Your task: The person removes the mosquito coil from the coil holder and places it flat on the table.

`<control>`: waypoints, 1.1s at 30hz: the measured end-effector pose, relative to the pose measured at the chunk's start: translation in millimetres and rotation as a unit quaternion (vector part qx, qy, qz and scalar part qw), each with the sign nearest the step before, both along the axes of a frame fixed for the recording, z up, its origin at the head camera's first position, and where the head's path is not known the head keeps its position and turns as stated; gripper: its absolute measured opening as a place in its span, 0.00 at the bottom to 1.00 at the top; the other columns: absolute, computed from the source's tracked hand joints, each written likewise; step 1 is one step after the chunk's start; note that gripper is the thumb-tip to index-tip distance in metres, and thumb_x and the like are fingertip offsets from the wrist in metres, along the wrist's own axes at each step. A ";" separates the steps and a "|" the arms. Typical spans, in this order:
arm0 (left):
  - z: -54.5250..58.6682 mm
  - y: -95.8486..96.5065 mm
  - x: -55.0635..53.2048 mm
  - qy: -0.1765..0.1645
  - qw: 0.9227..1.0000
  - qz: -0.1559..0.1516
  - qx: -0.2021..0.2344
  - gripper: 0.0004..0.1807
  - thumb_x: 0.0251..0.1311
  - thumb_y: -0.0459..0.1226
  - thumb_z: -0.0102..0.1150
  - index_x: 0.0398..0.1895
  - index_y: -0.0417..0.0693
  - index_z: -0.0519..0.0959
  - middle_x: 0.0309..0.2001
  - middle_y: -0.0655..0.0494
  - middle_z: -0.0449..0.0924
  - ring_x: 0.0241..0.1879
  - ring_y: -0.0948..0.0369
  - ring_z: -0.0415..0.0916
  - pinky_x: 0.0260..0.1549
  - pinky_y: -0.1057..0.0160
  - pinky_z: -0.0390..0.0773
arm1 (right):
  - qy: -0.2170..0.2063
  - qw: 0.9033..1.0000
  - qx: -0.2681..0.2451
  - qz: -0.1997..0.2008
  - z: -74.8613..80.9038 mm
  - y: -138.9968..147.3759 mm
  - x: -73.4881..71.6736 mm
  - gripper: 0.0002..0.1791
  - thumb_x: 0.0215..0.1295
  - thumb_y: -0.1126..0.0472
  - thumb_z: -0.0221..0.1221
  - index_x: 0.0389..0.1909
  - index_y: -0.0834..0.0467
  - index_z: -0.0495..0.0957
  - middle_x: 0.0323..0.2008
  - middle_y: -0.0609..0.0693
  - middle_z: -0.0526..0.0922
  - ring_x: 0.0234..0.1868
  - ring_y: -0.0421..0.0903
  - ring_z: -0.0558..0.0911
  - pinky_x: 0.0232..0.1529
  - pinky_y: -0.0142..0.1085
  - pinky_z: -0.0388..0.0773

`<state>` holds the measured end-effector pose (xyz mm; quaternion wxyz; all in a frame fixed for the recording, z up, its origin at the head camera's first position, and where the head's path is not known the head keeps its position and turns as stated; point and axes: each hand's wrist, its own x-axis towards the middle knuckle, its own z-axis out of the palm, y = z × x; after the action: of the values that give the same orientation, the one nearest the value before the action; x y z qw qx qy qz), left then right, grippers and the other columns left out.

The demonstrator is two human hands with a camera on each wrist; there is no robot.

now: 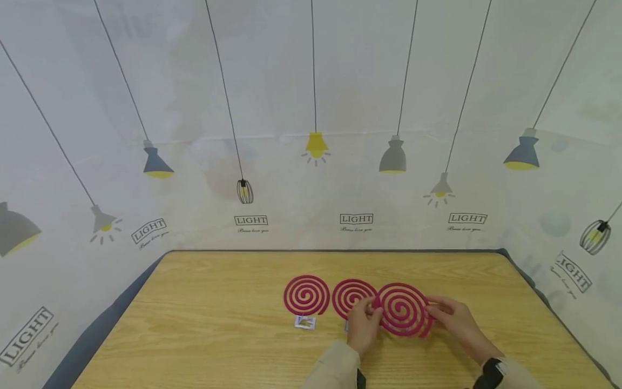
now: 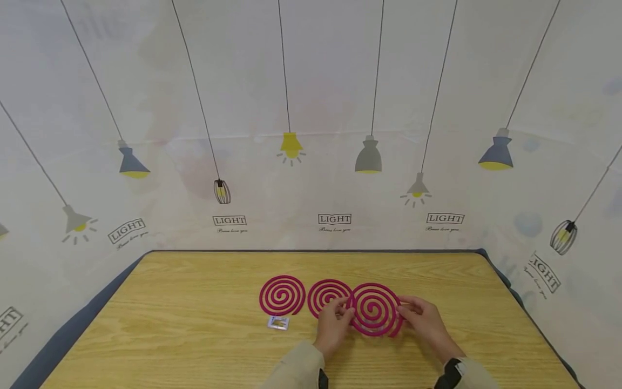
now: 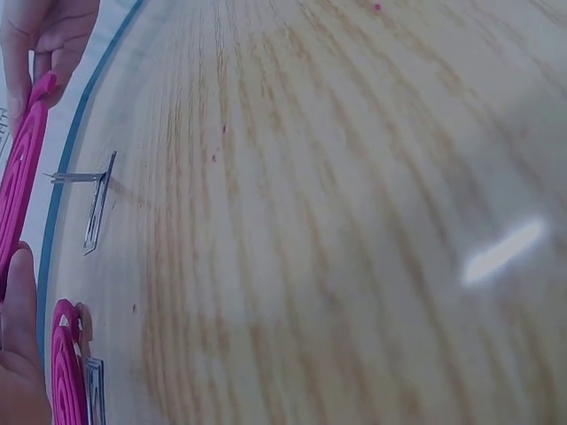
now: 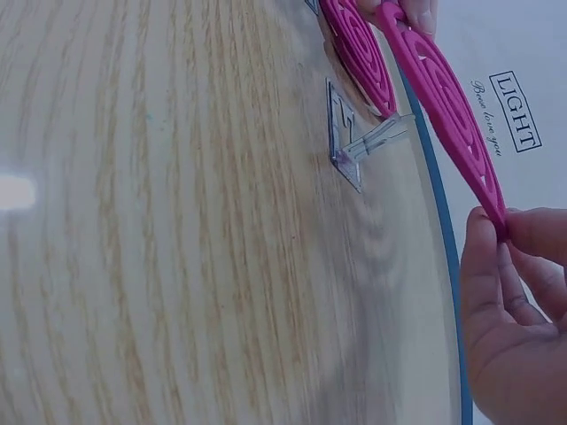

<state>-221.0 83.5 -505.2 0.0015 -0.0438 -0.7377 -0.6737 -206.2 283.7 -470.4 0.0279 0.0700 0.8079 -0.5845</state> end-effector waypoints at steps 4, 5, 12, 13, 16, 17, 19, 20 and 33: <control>0.7 0.4 -2.2 -0.001 1.000 0.000 -0.014 0.18 0.55 0.32 0.55 0.50 0.38 0.72 0.27 0.58 0.70 0.23 0.66 0.73 0.20 0.72 0.75 | -0.001 1.000 0.023 -0.005 1.3 0.4 -2.8 0.23 0.62 0.63 0.52 0.55 0.73 0.64 0.42 0.60 0.77 0.35 0.36 0.76 0.36 0.33 0.77; 0.8 0.5 -2.7 0.006 1.000 0.000 -0.023 0.18 0.55 0.32 0.55 0.50 0.38 0.72 0.27 0.58 0.70 0.23 0.66 0.72 0.20 0.72 0.75 | 0.001 1.000 0.027 -0.008 1.4 0.7 -3.8 0.23 0.62 0.62 0.52 0.55 0.72 0.64 0.42 0.60 0.77 0.36 0.36 0.76 0.36 0.32 0.77; 0.7 4.4 -4.4 0.035 0.999 0.005 -0.031 0.19 0.53 0.30 0.57 0.49 0.36 0.71 0.26 0.58 0.67 0.24 0.66 0.72 0.20 0.71 0.74 | 0.021 0.999 0.035 -0.019 -0.2 1.6 -10.8 0.22 0.63 0.61 0.51 0.55 0.70 0.66 0.46 0.61 0.75 0.36 0.33 0.75 0.37 0.32 0.77; 0.7 4.9 -4.4 0.036 0.999 0.007 -0.034 0.19 0.53 0.30 0.57 0.50 0.36 0.71 0.26 0.58 0.67 0.25 0.66 0.72 0.21 0.71 0.74 | 0.022 0.999 0.032 -0.021 -0.2 1.3 -11.7 0.22 0.63 0.61 0.51 0.55 0.71 0.66 0.46 0.61 0.75 0.35 0.33 0.76 0.37 0.31 0.77; 0.2 6.4 -4.7 0.038 0.998 0.020 -0.048 0.21 0.51 0.30 0.58 0.50 0.36 0.70 0.26 0.58 0.68 0.25 0.67 0.71 0.23 0.72 0.73 | 0.028 0.999 0.025 -0.020 0.6 -0.2 -13.8 0.22 0.63 0.62 0.51 0.54 0.72 0.65 0.46 0.62 0.75 0.35 0.33 0.76 0.37 0.31 0.77; 0.2 6.9 -4.8 0.034 0.998 0.022 -0.049 0.21 0.51 0.30 0.58 0.51 0.36 0.70 0.26 0.58 0.68 0.25 0.67 0.71 0.24 0.72 0.73 | 0.029 0.999 0.024 -0.020 0.9 -0.7 -14.6 0.22 0.63 0.62 0.51 0.54 0.72 0.66 0.47 0.62 0.75 0.35 0.33 0.76 0.37 0.31 0.77; 0.6 7.6 -5.2 0.027 0.998 0.024 -0.043 0.22 0.51 0.29 0.58 0.52 0.37 0.69 0.26 0.57 0.69 0.25 0.67 0.72 0.23 0.72 0.74 | 0.029 0.999 0.025 -0.023 1.1 -1.6 -16.3 0.22 0.63 0.61 0.51 0.54 0.71 0.66 0.47 0.63 0.74 0.36 0.34 0.76 0.38 0.32 0.77; 0.8 7.9 -5.5 0.028 0.998 0.026 -0.043 0.23 0.50 0.28 0.58 0.52 0.36 0.69 0.27 0.57 0.70 0.26 0.67 0.72 0.23 0.72 0.74 | 0.030 0.999 0.027 -0.023 0.9 -2.0 -17.2 0.22 0.64 0.61 0.51 0.54 0.71 0.66 0.47 0.63 0.74 0.36 0.35 0.76 0.38 0.32 0.77; 0.1 8.8 -5.5 0.036 0.998 0.048 -0.037 0.25 0.50 0.26 0.57 0.54 0.37 0.67 0.31 0.53 0.72 0.28 0.65 0.70 0.24 0.72 0.73 | 0.040 0.998 0.022 -0.039 -5.3 -9.7 -31.5 0.20 0.63 0.64 0.51 0.53 0.71 0.67 0.45 0.63 0.75 0.37 0.39 0.77 0.36 0.30 0.77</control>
<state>-226.5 92.4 -505.1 0.0585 -0.0324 -0.7631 -0.6428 -237.7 274.0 -475.6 -0.0288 0.0785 0.8176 -0.5697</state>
